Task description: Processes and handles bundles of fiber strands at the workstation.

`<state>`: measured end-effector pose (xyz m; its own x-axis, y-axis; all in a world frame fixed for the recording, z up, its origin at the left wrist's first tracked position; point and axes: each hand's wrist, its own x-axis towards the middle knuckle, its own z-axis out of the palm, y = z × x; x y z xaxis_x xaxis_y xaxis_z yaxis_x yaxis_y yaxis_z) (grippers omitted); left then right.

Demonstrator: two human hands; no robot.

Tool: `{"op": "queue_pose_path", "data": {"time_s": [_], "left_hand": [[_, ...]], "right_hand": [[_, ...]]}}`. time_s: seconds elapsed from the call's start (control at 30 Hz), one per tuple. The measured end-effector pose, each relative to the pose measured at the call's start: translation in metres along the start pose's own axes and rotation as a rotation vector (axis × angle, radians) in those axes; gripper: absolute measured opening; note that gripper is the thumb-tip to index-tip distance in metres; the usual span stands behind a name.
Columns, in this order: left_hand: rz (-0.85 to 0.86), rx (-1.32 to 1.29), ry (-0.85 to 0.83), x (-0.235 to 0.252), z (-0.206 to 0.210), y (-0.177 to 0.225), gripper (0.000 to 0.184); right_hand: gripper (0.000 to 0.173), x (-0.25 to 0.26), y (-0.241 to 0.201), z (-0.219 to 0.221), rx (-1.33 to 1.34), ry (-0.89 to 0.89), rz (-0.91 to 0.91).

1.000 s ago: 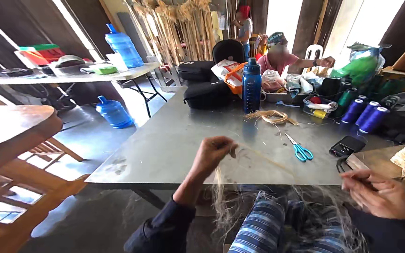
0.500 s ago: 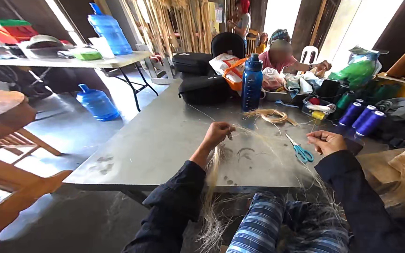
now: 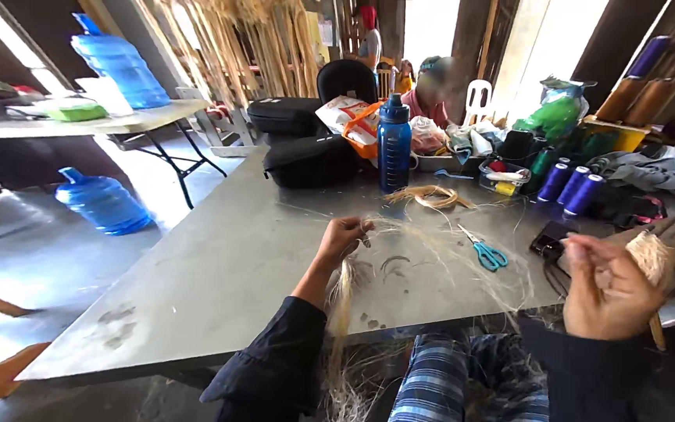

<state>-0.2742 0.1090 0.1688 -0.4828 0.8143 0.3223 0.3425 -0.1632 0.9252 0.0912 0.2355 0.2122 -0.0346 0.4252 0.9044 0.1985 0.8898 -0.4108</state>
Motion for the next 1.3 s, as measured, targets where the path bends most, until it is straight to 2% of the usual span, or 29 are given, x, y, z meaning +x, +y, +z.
{"op": "queue_pose_path", "data": {"time_s": [0.1, 0.27, 0.47, 0.57, 0.77, 0.9, 1.0, 1.3], "left_hand": [[-0.005, -0.055, 0.011, 0.002, 0.001, 0.003, 0.022], [0.013, -0.093, 0.023, 0.005, 0.001, 0.0, 0.02], [-0.03, -0.051, 0.037, 0.006, 0.003, 0.004, 0.018], [-0.037, -0.083, 0.051, 0.006, 0.003, 0.005, 0.019], [-0.01, -0.102, 0.05, 0.007, 0.002, 0.004, 0.019], [0.001, -0.112, 0.053, 0.007, 0.003, 0.004, 0.02], [0.004, -0.105, 0.054, 0.008, 0.001, 0.001, 0.02], [-0.063, -0.059, 0.078, 0.007, 0.004, 0.007, 0.02]], "right_hand": [[0.023, -0.01, -0.006, 0.008, 0.017, -0.031, 0.01], [0.021, -0.003, 0.001, 0.009, -0.002, -0.214, 0.086], [0.015, 0.016, -0.002, 0.03, -0.066, -0.378, -0.001], [0.011, 0.024, -0.008, 0.048, -0.21, -0.507, 0.103], [0.022, 0.032, -0.01, 0.069, -0.324, -0.72, 0.248], [0.008, 0.027, -0.003, 0.078, -0.336, -0.687, 0.24], [0.006, 0.025, 0.01, 0.073, -0.225, -0.577, 0.192], [0.006, 0.042, 0.047, 0.027, 0.042, -0.403, 0.282]]}}
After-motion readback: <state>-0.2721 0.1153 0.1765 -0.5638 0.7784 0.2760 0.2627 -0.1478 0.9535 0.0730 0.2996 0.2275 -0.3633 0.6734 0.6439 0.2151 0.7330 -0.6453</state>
